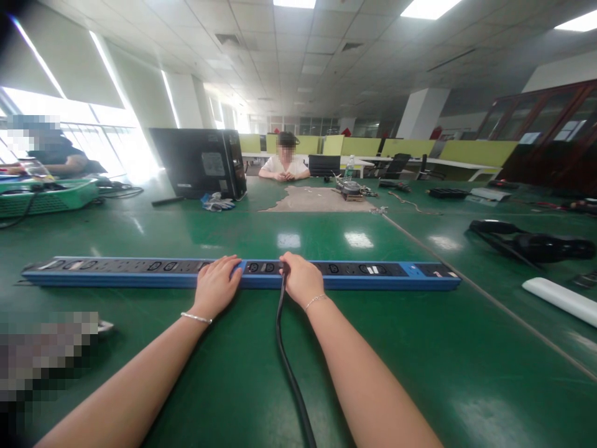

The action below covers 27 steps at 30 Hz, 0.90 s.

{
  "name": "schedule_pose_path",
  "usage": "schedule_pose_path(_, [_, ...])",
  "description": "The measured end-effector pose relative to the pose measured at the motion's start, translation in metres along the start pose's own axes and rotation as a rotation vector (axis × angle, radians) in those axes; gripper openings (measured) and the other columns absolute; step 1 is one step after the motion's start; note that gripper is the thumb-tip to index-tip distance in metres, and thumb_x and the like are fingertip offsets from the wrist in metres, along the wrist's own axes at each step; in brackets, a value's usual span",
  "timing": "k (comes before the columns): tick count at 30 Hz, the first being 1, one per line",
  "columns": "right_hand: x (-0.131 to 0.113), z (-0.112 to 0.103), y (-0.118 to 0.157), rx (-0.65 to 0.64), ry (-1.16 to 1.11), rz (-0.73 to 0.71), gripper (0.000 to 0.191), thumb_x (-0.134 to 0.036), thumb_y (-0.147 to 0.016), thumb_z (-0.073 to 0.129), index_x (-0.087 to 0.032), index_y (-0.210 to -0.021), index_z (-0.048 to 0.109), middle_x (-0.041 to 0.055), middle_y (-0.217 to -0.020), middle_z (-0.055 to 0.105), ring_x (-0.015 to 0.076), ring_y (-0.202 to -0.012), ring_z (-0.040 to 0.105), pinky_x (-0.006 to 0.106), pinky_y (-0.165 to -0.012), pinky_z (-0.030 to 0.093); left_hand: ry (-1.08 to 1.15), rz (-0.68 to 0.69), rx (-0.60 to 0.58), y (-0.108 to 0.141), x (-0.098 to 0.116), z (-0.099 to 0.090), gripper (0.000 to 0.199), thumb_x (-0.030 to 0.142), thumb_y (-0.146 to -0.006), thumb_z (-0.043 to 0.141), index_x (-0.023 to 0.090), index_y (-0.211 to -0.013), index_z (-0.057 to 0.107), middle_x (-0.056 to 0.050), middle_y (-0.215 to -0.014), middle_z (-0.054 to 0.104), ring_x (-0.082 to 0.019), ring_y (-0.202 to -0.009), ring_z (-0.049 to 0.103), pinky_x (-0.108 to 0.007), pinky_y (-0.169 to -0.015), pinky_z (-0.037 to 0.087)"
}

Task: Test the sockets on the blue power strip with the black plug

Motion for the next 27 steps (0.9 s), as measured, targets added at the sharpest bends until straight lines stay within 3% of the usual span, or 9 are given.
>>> schedule_pose_path(7, [0.001, 0.009, 0.007, 0.113, -0.018, -0.115, 0.025, -0.022, -0.084, 0.048, -0.020, -0.107, 0.058, 0.0075, -0.111, 0.064, 0.0192, -0.101, 0.059, 0.035, -0.090, 0.044, -0.008, -0.001, -0.005, 0.000, 0.001, -0.001, 0.035, 0.038, -0.087, 0.034, 0.026, -0.110, 0.059, -0.003, -0.124, 0.059, -0.021, -0.118, 0.049, -0.041, -0.099, 0.032])
schedule_pose_path(16, [0.001, 0.011, 0.009, 0.105, 0.027, -0.119, 0.032, -0.025, -0.090, 0.042, -0.024, -0.120, 0.053, 0.0052, -0.118, 0.062, 0.0170, -0.107, 0.057, 0.034, -0.090, 0.042, -0.014, -0.006, 0.009, -0.001, 0.002, -0.001, 0.034, 0.038, -0.087, 0.035, 0.027, -0.109, 0.059, -0.003, -0.123, 0.060, -0.022, -0.117, 0.049, -0.041, -0.099, 0.032])
schedule_pose_path(27, [0.001, 0.013, 0.009, 0.103, -0.011, -0.072, 0.030, -0.020, -0.089, 0.043, -0.026, -0.115, 0.057, 0.0025, -0.119, 0.062, 0.0161, -0.107, 0.058, 0.035, -0.092, 0.040, -0.008, -0.001, 0.002, 0.000, 0.002, -0.001, 0.034, 0.037, -0.087, 0.035, 0.026, -0.109, 0.058, -0.002, -0.123, 0.060, -0.021, -0.118, 0.049, -0.040, -0.099, 0.032])
Point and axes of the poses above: each hand's wrist, its own y-axis away from the middle knuckle, its own z-axis out of the palm, x = y × z, the point moved 2 cm from there along -y, towards the middle knuckle
